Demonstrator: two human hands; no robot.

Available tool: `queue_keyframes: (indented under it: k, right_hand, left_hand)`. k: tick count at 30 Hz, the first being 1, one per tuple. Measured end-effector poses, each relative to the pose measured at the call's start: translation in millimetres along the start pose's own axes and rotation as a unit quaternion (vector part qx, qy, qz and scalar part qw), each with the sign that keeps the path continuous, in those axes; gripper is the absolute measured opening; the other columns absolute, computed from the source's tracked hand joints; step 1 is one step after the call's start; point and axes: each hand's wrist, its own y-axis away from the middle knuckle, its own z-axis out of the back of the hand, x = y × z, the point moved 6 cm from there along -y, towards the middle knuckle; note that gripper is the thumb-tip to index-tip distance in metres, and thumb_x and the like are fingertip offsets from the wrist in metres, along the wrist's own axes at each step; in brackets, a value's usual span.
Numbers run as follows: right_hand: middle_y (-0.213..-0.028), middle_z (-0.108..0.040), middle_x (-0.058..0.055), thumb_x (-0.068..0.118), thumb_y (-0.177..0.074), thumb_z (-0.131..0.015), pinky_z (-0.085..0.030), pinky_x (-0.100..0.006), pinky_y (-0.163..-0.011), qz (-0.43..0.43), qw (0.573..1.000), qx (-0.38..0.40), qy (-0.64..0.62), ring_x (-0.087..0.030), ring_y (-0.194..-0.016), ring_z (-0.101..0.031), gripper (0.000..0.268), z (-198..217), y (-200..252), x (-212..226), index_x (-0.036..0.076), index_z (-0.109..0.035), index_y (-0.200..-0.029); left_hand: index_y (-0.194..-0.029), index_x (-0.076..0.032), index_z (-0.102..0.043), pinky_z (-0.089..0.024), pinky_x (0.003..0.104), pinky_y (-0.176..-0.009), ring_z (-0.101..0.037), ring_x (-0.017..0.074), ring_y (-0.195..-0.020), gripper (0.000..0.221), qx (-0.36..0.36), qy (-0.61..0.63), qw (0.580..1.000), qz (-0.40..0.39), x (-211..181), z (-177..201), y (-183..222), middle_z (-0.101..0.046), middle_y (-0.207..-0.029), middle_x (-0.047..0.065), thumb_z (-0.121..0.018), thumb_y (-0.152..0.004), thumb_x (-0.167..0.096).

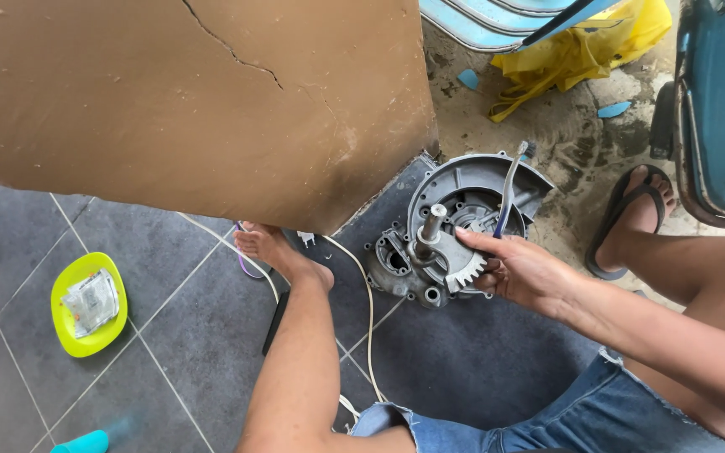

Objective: Cleaning a metal gear with a toothbrush and assembling it into a motorcycle engine casing

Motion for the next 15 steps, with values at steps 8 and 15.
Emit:
queue_keyframes:
  k: [8, 15]
  right_hand:
    - [-0.065, -0.045, 0.005, 0.031, -0.094, -0.079, -0.045, -0.019, -0.054, 0.055, 0.998, 0.021, 0.03, -0.005, -0.055, -0.044, 0.031, -5, 14, 33, 0.004, -0.067, -0.086]
    - [-0.09, -0.076, 0.001, 0.027, -0.096, -0.071, -0.05, -0.019, -0.058, 0.033, 0.997, 0.065, 0.001, -0.008, -0.067, -0.066, 0.016, 18, -1, 33, 0.013, -0.073, -0.103]
  left_hand:
    - [-0.151, 0.015, -0.028, -0.015, 0.058, -0.12, -0.025, 0.0523, -0.145, 0.064, -0.023, -0.151, 0.954, -0.259, 72, -63, -73, -0.028, -0.155, 0.039, -0.04, -0.104, -0.028]
    - [-0.124, -0.008, -0.053, -0.046, 0.035, -0.102, -0.061, 0.0119, -0.089, 0.04, 0.718, 0.207, 0.61, -0.263, -207, 181, 223, -0.06, -0.095, 0.004, -0.041, -0.108, -0.042]
